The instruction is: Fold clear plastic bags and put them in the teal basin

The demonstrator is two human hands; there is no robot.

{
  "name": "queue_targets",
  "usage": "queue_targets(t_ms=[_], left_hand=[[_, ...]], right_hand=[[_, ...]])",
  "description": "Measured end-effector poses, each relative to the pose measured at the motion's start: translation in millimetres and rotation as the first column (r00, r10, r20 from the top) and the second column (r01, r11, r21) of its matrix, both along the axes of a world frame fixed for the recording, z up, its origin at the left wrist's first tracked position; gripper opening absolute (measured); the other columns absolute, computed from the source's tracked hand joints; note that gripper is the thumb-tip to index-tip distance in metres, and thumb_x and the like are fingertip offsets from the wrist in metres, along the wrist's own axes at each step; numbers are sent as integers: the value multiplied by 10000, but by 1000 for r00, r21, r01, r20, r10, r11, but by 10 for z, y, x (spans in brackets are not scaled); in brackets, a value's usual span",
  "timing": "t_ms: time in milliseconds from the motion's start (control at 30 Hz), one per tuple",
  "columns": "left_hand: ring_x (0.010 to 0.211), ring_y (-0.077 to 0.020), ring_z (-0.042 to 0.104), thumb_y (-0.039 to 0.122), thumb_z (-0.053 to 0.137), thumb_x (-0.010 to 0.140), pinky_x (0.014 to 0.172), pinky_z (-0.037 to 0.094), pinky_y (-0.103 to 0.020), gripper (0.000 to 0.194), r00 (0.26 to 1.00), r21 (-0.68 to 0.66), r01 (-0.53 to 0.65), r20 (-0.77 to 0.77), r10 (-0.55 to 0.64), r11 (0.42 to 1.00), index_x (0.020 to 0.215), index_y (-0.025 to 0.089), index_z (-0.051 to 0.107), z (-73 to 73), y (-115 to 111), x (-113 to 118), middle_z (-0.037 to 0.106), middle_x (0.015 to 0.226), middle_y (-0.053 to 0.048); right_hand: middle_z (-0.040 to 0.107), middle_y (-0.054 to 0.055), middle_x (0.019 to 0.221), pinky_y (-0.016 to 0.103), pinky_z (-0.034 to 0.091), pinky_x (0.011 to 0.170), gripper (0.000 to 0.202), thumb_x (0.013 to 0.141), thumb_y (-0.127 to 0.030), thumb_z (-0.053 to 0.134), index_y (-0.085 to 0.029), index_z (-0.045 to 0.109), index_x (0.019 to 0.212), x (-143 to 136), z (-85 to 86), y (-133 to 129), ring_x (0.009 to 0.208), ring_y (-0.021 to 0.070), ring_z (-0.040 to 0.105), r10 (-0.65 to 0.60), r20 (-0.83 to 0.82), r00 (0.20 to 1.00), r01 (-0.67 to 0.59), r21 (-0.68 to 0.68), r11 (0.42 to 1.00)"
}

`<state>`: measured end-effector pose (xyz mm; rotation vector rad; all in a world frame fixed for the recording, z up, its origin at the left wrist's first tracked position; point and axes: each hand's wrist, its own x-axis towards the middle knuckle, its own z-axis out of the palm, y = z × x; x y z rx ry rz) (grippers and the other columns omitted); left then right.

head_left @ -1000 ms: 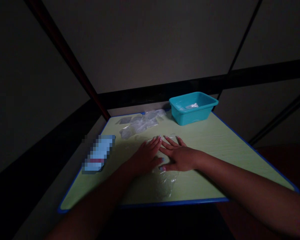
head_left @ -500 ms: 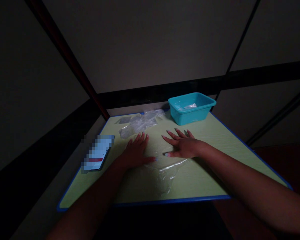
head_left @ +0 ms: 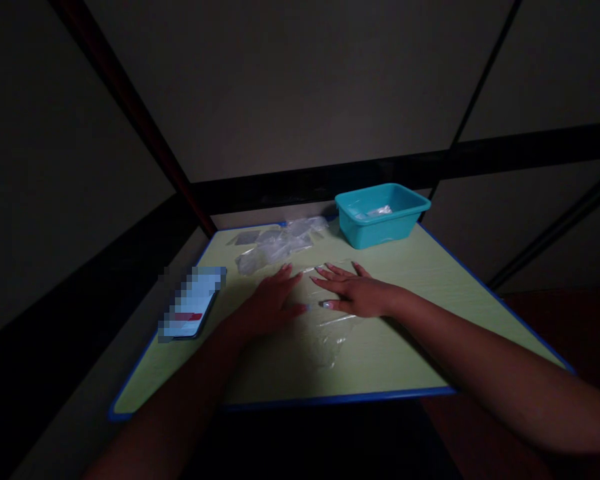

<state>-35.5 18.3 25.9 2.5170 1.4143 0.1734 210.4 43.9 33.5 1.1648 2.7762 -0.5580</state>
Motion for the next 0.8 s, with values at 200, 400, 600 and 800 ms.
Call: queue_targets(t_ms=[200, 400, 600, 800], left_hand=[[1440, -365, 43, 702, 494, 800, 1094, 112, -633, 944, 982, -110, -28, -189, 7, 994, 1510, 188, 143, -19, 23, 15, 75, 1568, -180], [1432, -403, 22, 723, 602, 692, 1067, 103, -678, 1099, 966, -165, -71, -259, 26, 984, 1516, 209, 88, 64, 48, -88, 45, 1569, -182], [1443, -364, 10, 740, 524, 734, 1097, 60, -633, 1045, 969, -78, -104, -232, 83, 991, 1511, 161, 131, 69, 41, -101, 33, 1565, -202], [1437, -390, -3, 765, 598, 644, 1086, 41, -650, 1193, 972, -146, -2, -234, -33, 989, 1517, 152, 65, 43, -23, 73, 0, 1559, -217]], right_hand=[[22, 49, 1570, 684, 11, 1057, 766, 882, -624, 420, -306, 105, 1504, 52, 24, 70, 1439, 306, -6, -59, 20, 998, 60, -25, 998], [-44, 101, 1567, 678, -28, 1053, 937, 787, -719, 499, -276, 102, 1511, 36, 55, 12, 1429, 342, -48, -51, 44, 998, 53, -26, 998], [-95, 126, 1555, 659, -54, 1060, 1034, 722, -781, 511, -283, 69, 1513, -37, 90, -110, 1417, 352, -93, -37, 81, 996, 41, -45, 998], [-85, 141, 1551, 673, -63, 1050, 1102, 678, -836, 484, -275, 36, 1514, -118, 67, -208, 1408, 359, -127, -18, 63, 998, 18, -4, 1000]])
